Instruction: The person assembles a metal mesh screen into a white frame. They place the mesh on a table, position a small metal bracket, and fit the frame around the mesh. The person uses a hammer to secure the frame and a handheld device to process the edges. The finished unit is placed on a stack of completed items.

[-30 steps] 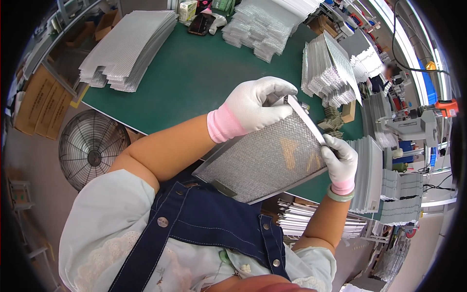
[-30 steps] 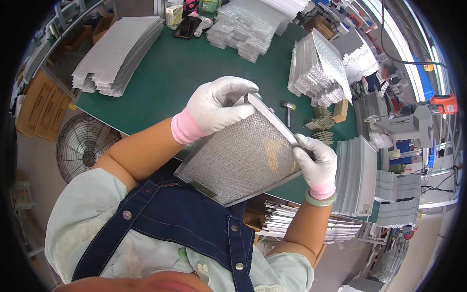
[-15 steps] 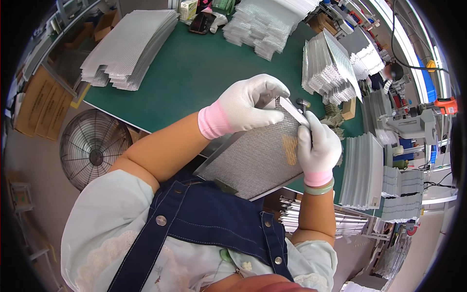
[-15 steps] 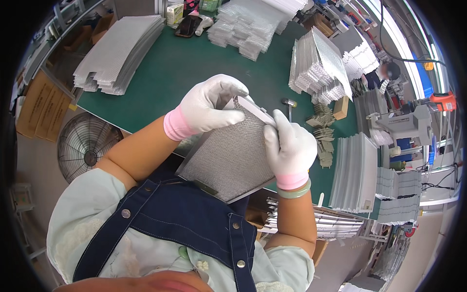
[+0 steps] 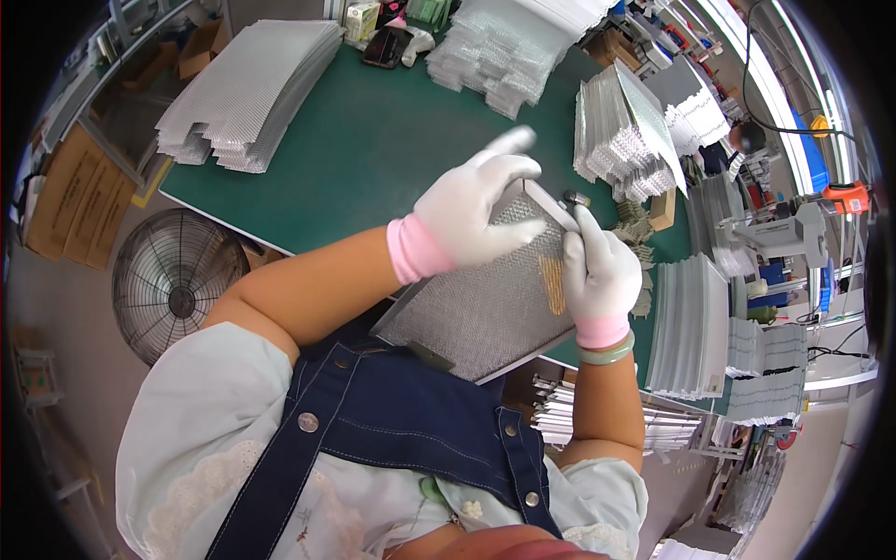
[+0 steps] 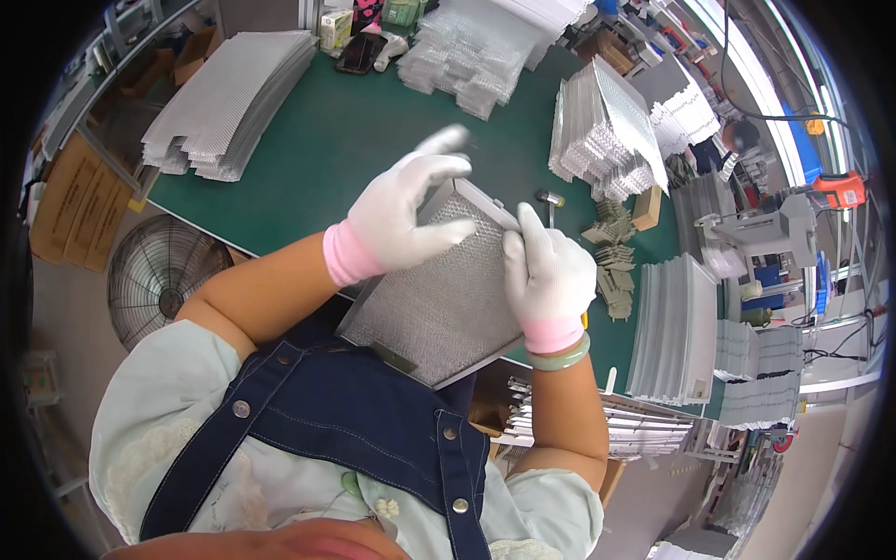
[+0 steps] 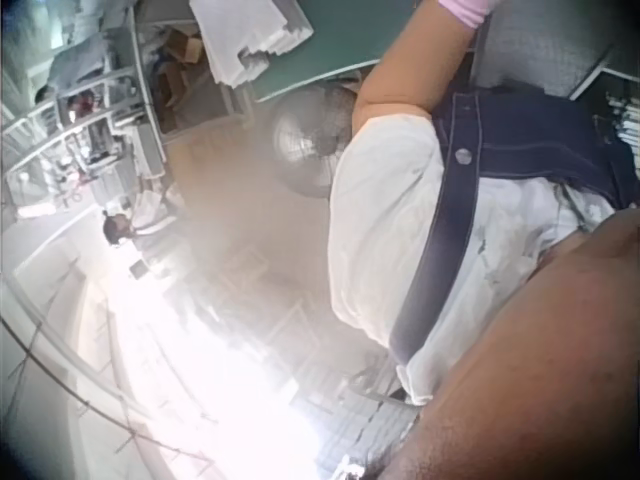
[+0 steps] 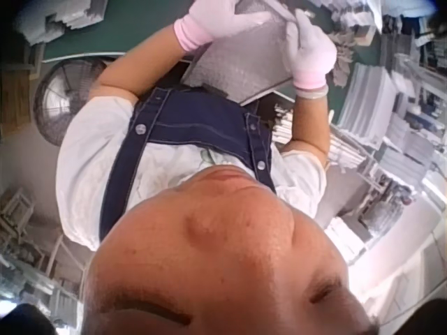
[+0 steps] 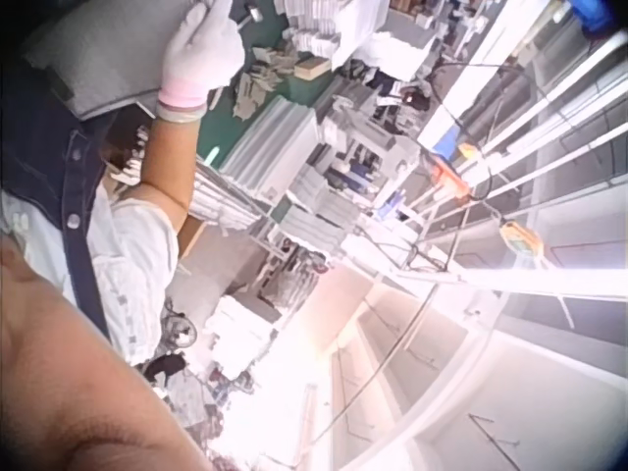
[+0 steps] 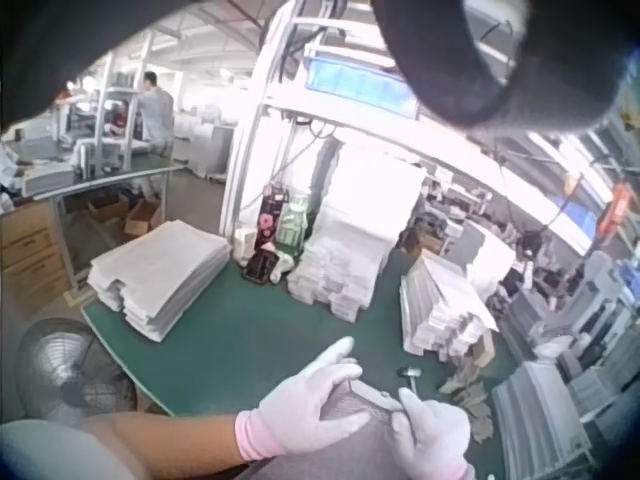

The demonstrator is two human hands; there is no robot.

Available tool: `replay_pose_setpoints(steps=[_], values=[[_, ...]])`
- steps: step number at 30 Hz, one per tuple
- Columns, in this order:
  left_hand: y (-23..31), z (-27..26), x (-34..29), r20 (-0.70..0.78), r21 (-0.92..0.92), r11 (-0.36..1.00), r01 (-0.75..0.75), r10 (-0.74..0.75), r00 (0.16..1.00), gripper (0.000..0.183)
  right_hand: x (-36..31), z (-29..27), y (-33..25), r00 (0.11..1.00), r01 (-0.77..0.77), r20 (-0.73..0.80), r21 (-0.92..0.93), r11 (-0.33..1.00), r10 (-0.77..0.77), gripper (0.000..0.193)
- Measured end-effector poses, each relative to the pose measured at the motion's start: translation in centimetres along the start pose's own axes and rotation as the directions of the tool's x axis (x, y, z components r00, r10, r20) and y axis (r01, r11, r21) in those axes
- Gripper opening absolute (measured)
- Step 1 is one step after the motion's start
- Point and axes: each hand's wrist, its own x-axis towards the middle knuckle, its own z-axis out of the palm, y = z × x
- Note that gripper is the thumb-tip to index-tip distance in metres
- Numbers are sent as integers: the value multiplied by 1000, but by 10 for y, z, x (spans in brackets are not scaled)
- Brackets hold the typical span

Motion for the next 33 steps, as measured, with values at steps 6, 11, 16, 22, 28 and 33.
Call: replay_pose_setpoints(steps=[6,11,16,22,28,33], values=[[21,8,-41,141,38,976,214,-217,966,51,-1,-19,-11,997,-49,-60,70,996,53,25],[97,-21,72,127,241,846,-475,458,880,39,-3,-87,-24,779,-274,-287,644,714,558,22],[51,31,117,275,32,597,-802,766,581,59,-44,-36,-21,707,-196,-217,854,481,674,13],[3,73,20,398,170,882,-440,347,849,61,-127,60,10,881,-404,138,717,568,453,35],[12,94,31,359,45,910,-413,371,856,43,-122,92,140,632,-759,175,-58,649,755,61],[6,95,39,428,-34,902,-430,402,810,40,-90,120,163,377,-770,489,-306,560,787,55]])
